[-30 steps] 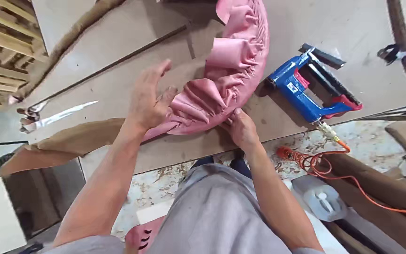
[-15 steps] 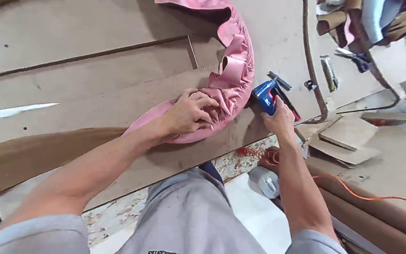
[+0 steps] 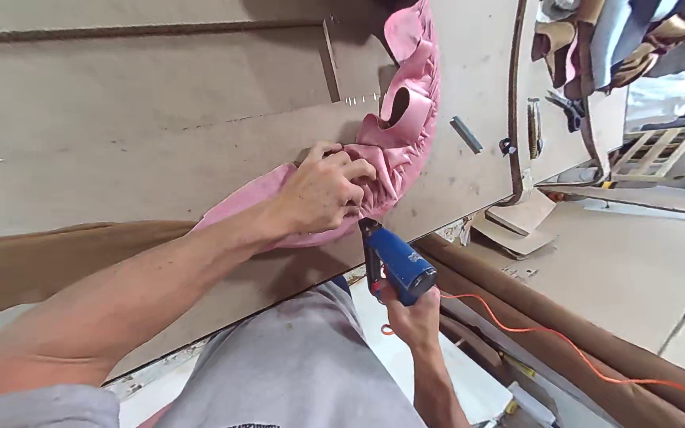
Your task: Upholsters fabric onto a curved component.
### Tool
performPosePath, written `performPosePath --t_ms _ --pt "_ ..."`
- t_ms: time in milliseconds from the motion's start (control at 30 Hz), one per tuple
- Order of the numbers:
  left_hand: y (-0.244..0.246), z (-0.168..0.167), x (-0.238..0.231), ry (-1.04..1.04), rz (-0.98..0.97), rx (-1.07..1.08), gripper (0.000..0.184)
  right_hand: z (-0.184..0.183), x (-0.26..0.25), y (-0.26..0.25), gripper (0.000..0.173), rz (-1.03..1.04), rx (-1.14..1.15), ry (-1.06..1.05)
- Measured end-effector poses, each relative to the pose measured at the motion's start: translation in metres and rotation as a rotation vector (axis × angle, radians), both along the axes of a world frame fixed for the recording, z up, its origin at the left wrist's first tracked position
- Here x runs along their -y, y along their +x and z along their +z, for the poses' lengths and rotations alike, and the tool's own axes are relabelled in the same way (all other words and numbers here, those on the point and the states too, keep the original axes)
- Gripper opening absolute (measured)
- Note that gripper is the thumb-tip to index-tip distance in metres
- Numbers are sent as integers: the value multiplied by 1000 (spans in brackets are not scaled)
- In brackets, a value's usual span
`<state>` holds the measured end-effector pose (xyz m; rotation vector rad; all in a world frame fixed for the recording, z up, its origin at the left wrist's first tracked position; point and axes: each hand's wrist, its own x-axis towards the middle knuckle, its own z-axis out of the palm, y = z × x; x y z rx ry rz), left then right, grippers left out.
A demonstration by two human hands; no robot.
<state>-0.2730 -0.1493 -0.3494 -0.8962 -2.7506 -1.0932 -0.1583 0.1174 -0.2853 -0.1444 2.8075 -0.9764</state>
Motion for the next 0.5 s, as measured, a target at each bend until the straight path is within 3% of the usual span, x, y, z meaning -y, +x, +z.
performPosePath --t_ms 200,300,400,500 --pt "-7 -3 3 17 -49 -18 22 8 9 -1 26 -24 13 139" --pt "-19 4 16 273 16 36 20 16 -11 -4 35 -133 -2 111" --pt "-1 46 67 240 318 95 48 20 -34 -31 46 -194 16 203" --pt "73 68 97 -106 633 221 97 9 -59 -73 58 -179 16 300"
